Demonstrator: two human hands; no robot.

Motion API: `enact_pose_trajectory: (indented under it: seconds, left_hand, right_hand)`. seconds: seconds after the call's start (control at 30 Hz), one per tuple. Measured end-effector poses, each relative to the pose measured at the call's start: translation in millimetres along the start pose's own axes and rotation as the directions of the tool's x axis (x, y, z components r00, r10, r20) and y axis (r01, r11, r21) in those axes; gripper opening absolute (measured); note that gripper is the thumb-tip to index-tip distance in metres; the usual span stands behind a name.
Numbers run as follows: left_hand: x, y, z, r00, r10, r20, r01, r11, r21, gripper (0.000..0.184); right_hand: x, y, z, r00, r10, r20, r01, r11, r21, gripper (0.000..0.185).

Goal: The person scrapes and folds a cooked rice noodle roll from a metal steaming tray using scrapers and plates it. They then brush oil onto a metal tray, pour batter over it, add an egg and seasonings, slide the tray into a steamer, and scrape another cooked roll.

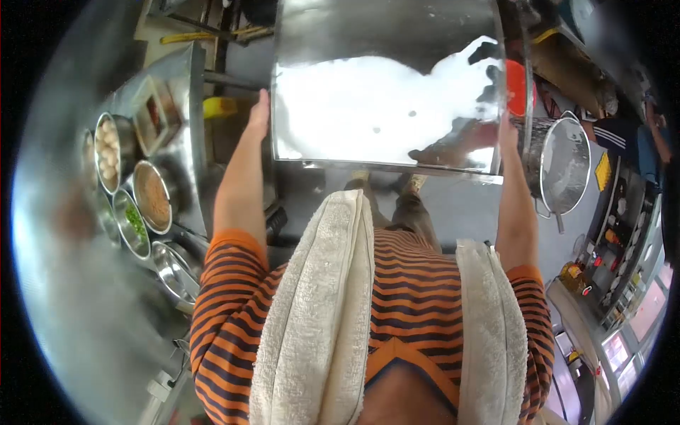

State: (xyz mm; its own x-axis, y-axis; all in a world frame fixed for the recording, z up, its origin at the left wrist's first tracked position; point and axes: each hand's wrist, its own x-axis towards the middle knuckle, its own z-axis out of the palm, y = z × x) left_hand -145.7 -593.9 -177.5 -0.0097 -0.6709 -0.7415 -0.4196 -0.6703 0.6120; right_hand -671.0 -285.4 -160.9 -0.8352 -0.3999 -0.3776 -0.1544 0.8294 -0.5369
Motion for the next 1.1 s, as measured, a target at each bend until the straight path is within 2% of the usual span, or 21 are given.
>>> enact_pose_trajectory:
  seconds: [0.07,0.1,0.17,0.2,0.23,0.27,0.3,0.37,0.4,0.47,0.5,0.57,0.63,0.67,0.73,0.77,0.83,0.87,0.93,0.97,1.1]
  left_hand:
    - [41.4,-16.3,8.9,0.984,0.049,-0.172,-0.057,0.998,-0.04,0.074]
    - [37.3,-15.4,6.1,0.987,0.05,-0.156,-0.056,0.998,-0.036,0.074]
    - [19.2,-9.9,3.8,0.978,-0.011,-0.209,-0.046,0.963,-0.267,0.073]
    - [34.1,-29.9,-10.6,0.994,0.079,-0.081,-0.106,0.894,-0.435,0.071]
    - [-19.9,-2.3,1.4,0.97,0.071,-0.232,-0.181,0.848,-0.499,0.067]
    - [-26.8,-0.4,-8.6,0.977,0.065,-0.205,-0.17,0.814,-0.555,0.064]
    - [-49.3,12.8,-14.0,0.954,0.125,-0.272,-0.252,0.825,-0.506,0.063]
    - [-50.5,22.2,-44.2,0.924,0.142,-0.355,-0.299,0.848,-0.438,0.062]
    - [-76.1,43.1,-47.2,0.933,0.157,-0.324,-0.305,0.822,-0.481,0.061]
    - [-65.1,48.0,-81.2,0.918,0.236,-0.32,-0.363,0.825,-0.434,0.063]
    - [-68.8,56.2,-88.3,0.907,0.245,-0.344,-0.384,0.816,-0.433,0.064]
    - [-81.9,69.1,-96.0,0.89,0.249,-0.382,-0.411,0.801,-0.435,0.065]
    - [-89.2,77.7,-98.7,0.835,0.26,-0.486,-0.449,0.832,-0.326,0.066]
    - [-84.9,77.1,-101.4,0.835,0.26,-0.485,-0.452,0.828,-0.333,0.066]
    - [-64.1,67.1,-115.2,0.867,0.217,-0.448,-0.396,0.846,-0.357,0.071]
    - [-56.1,60.6,-120.6,0.871,0.215,-0.441,-0.395,0.841,-0.37,0.071]
    - [-54.5,59.3,-120.5,0.941,0.206,-0.27,-0.317,0.817,-0.481,0.074]
    - [-53.2,59.6,-119.5,0.94,0.214,-0.266,-0.324,0.808,-0.492,0.074]
    - [-80.1,70.6,-115.0,0.953,0.183,-0.243,-0.253,0.92,-0.298,0.073]
    - [-89.4,72.7,-118.1,0.951,0.193,-0.244,-0.263,0.915,-0.305,0.073]
    - [-110.6,88.7,-137.4,0.99,0.079,-0.115,-0.107,0.959,-0.262,0.066]
  right_hand:
    - [13.4,17.3,1.6,0.996,0.083,-0.034,-0.085,0.995,-0.05,0.079]
    - [7.0,15.2,2.4,0.994,0.094,-0.046,-0.097,0.994,-0.053,0.079]
    - [-13.8,8.7,-4.4,0.989,0.116,-0.096,-0.105,0.989,0.106,0.083]
    - [-16.5,19.3,1.9,0.976,0.045,-0.214,-0.044,0.999,0.009,0.083]
    - [-21.5,23.0,5.3,0.972,0.083,-0.22,-0.078,0.996,0.033,0.082]
    - [-26.7,22.4,11.7,0.968,0.12,-0.222,-0.108,0.992,0.064,0.082]
    - [-29.3,23.9,20.1,0.968,0.129,-0.217,-0.107,0.988,0.11,0.081]
    - [-44.6,9.2,32.8,0.96,0.15,-0.238,-0.108,0.978,0.179,0.078]
    - [-50.2,-0.1,36.2,0.978,0.16,-0.132,-0.109,0.939,0.326,0.076]
    - [-56.7,-22.4,48.0,0.968,0.102,-0.227,0.003,0.908,0.42,0.075]
    - [-54.0,-32.5,52.0,0.971,0.089,-0.223,0.012,0.908,0.418,0.075]
    - [-48.9,-50.9,58.2,0.967,0.181,-0.181,-0.047,0.821,0.569,0.075]
    - [-55.7,-73.0,50.1,0.976,0.118,-0.18,0.018,0.789,0.615,0.075]
    - [-59.7,-83.4,39.8,0.979,0.067,-0.192,0.077,0.751,0.655,0.074]
    - [-71.7,-103.6,11.7,0.984,0.065,-0.168,0.053,0.787,0.614,0.069]
    - [-83.2,-117.2,-3.6,0.997,0.053,-0.063,0.006,0.718,0.696,0.065]
    - [-70.3,-114.2,-17.4,0.986,0.004,0.166,-0.145,0.511,0.847,0.055]
    - [-62.4,-113.2,-30.7,0.988,-0.006,0.153,-0.128,0.512,0.849,0.055]
    - [-57.0,-119.4,-55.0,0.903,0.07,0.425,-0.388,0.563,0.73,0.052]
    - [-58.1,-123.9,-66.8,0.895,0.085,0.438,-0.402,0.579,0.709,0.049]
    - [-95.7,-159.2,-102.8,0.887,0.098,0.45,-0.412,0.607,0.679,0.047]
